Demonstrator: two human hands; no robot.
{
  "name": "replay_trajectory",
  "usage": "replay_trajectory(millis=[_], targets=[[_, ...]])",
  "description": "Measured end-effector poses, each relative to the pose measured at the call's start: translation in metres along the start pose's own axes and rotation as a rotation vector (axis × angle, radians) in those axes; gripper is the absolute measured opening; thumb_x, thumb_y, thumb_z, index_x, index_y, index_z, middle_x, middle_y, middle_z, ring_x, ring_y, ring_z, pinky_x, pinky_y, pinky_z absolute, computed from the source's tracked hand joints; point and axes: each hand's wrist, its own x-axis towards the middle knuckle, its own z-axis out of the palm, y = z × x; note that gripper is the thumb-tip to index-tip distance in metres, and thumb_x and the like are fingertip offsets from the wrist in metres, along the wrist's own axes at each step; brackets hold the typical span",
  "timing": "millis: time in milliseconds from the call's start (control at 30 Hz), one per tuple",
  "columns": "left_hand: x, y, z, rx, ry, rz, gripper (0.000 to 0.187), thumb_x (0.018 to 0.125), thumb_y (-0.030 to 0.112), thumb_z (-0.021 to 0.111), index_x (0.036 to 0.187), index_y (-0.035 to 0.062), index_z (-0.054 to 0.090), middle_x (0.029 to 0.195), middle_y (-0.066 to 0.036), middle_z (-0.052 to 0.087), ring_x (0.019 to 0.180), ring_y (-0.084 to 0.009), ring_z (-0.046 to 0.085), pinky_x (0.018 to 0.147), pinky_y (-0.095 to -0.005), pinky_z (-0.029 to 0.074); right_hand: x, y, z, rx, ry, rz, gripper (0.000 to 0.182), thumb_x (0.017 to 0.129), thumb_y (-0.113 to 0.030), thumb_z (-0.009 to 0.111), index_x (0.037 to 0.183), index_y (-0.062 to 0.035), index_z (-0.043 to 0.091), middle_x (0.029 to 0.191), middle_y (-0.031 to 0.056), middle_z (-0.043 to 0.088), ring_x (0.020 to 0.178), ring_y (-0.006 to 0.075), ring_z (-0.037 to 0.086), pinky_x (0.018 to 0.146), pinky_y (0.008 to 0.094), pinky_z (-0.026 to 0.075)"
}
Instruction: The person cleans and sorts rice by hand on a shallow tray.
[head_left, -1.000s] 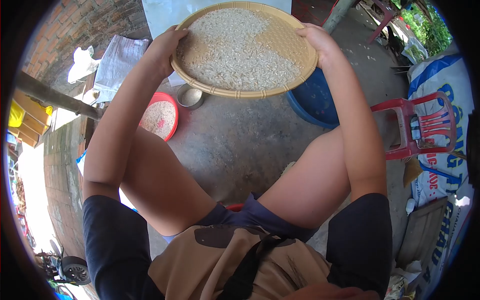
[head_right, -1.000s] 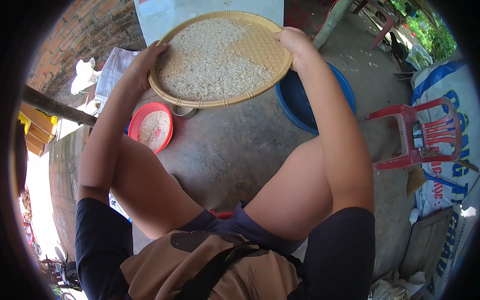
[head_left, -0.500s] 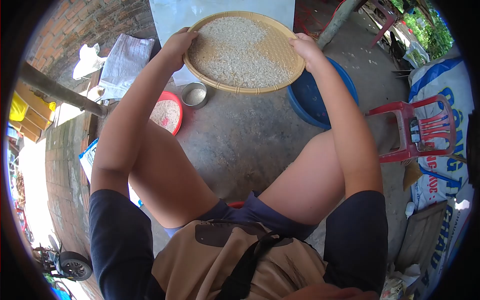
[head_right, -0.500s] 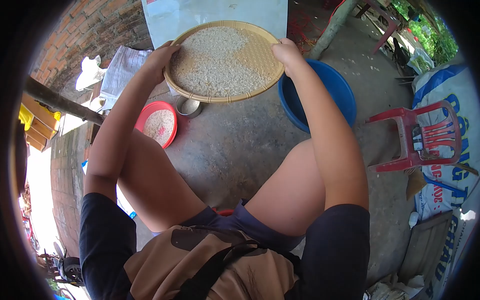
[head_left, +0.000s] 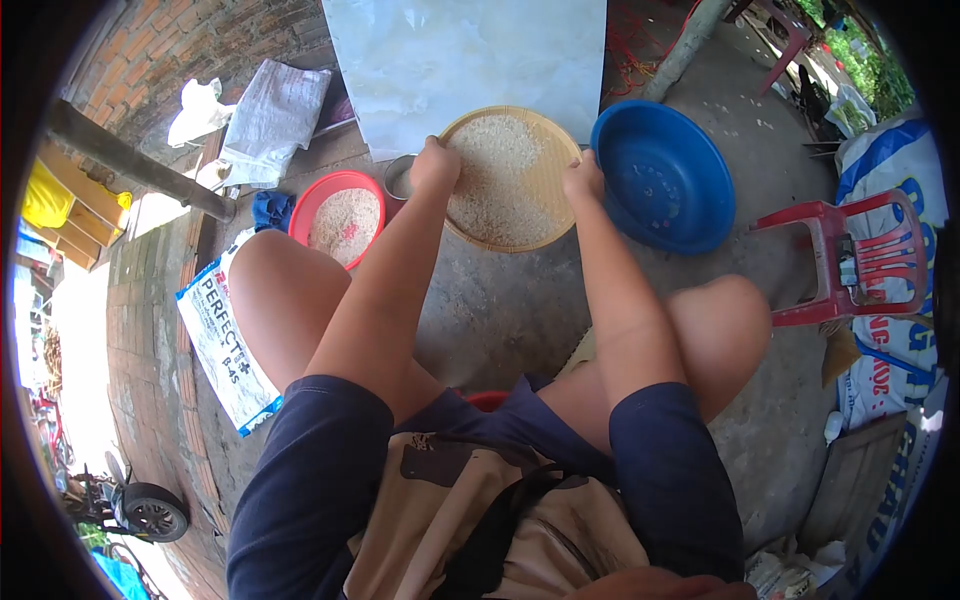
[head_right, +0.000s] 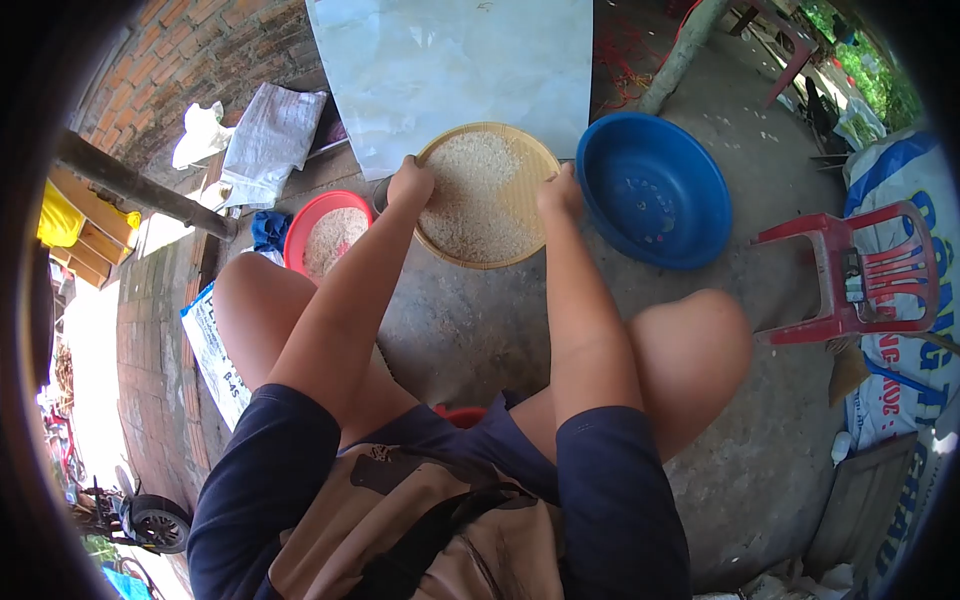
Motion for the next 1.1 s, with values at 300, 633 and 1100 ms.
replay_trajectory(millis=[300, 633, 1100], targets=[[-0.075, -0.113, 0.121, -0.127, -0.051, -0.276, 0.039, 0.084, 0.02, 0.043, 0.121, 0.0074, 0.043, 0.105, -0.024, 0.059, 0.099, -0.0393, 0.057, 0.084, -0.0444, 0.045, -0.025, 0.081, 0.062, -0.235, -0.316, -0.032, 0.031, 0.088, -0.016, 0.046, 0.119, -0.0075, 0.047, 0.109, 0.0187, 0.059, 0.103, 0.0337, 0.057, 0.085, 0.0422, 0.047], [-0.056, -0.162, 0.137, -0.027, -0.009, -0.246, 0.045, 0.08, 0.015, 0.048, 0.124, 0.011, 0.042, 0.115, -0.022, 0.05, 0.104, -0.037, 0.053, 0.088, -0.0428, 0.043, -0.036, 0.095, 0.123, -0.281, -0.451, 0.009, 0.039, 0.085, -0.008, 0.046, 0.123, 0.0007, 0.047, 0.124, 0.0216, 0.05, 0.113, 0.0325, 0.05, 0.095, 0.0377, 0.042], [-0.056, -0.155, 0.135, 0.092, 0.007, -0.262, 0.056, 0.076, 0.015, 0.053, 0.13, 0.0137, 0.039, 0.126, -0.013, 0.043, 0.114, -0.0339, 0.042, 0.095, -0.0414, 0.038, -0.039, 0.094, 0.132, -0.256, -0.662, 0.058, 0.035, 0.083, -0.013, 0.053, 0.113, 0.0043, 0.056, 0.12, 0.0232, 0.052, 0.113, 0.0329, 0.05, 0.094, 0.0373, 0.042]])
